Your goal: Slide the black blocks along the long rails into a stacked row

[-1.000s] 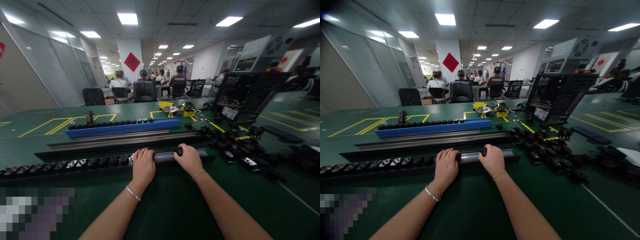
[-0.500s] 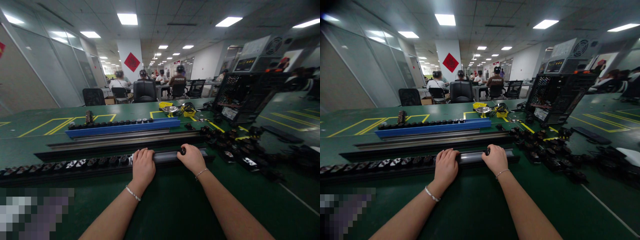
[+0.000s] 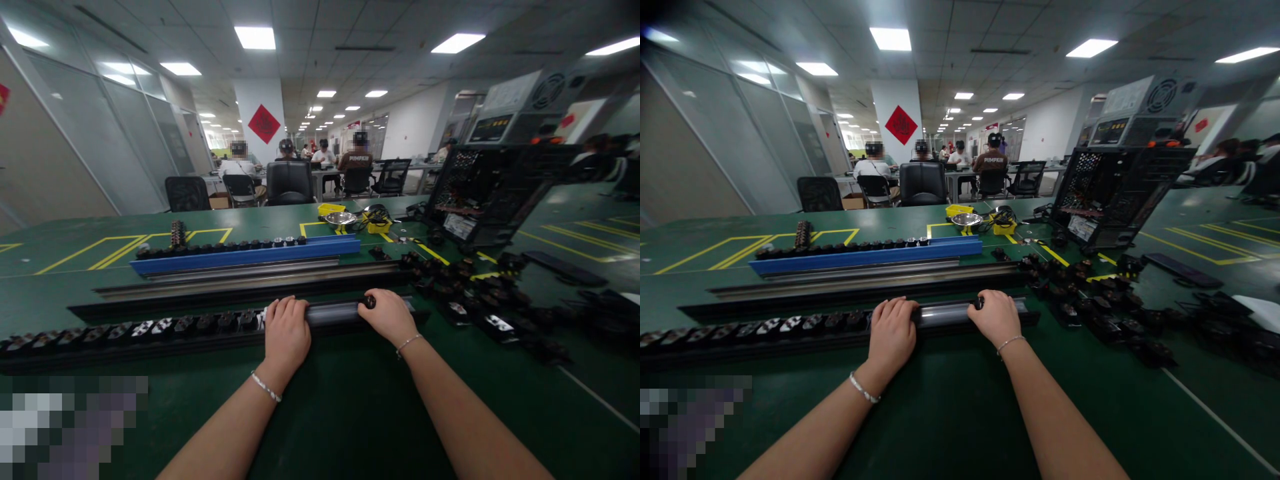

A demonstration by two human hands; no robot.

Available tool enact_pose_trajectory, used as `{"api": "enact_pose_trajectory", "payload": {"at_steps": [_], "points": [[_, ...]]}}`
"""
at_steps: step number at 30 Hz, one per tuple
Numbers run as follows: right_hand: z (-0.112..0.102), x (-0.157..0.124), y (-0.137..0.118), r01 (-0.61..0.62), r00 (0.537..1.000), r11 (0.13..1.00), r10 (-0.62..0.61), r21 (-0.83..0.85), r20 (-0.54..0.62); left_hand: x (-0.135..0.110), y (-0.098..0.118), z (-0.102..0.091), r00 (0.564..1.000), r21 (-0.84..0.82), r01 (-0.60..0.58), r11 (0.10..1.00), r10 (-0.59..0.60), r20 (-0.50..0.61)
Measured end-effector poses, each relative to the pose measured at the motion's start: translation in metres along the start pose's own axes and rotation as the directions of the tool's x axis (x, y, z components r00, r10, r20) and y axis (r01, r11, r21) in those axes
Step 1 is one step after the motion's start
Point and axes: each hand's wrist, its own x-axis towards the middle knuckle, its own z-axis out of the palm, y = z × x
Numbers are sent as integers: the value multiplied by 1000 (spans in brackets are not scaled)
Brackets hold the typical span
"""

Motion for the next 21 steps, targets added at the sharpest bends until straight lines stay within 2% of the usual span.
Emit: {"api": "enact_pose_trajectory", "payload": {"at_steps": [15,21], "points": [[3,4,8,7,999,998,-9,59,36,0,0,1,1000,1,-3,1000,3,-12],[4,3,10,19,1000,999,-19,28,-10,1,0,1,1000,11,-5,1000,5,-19]]}}
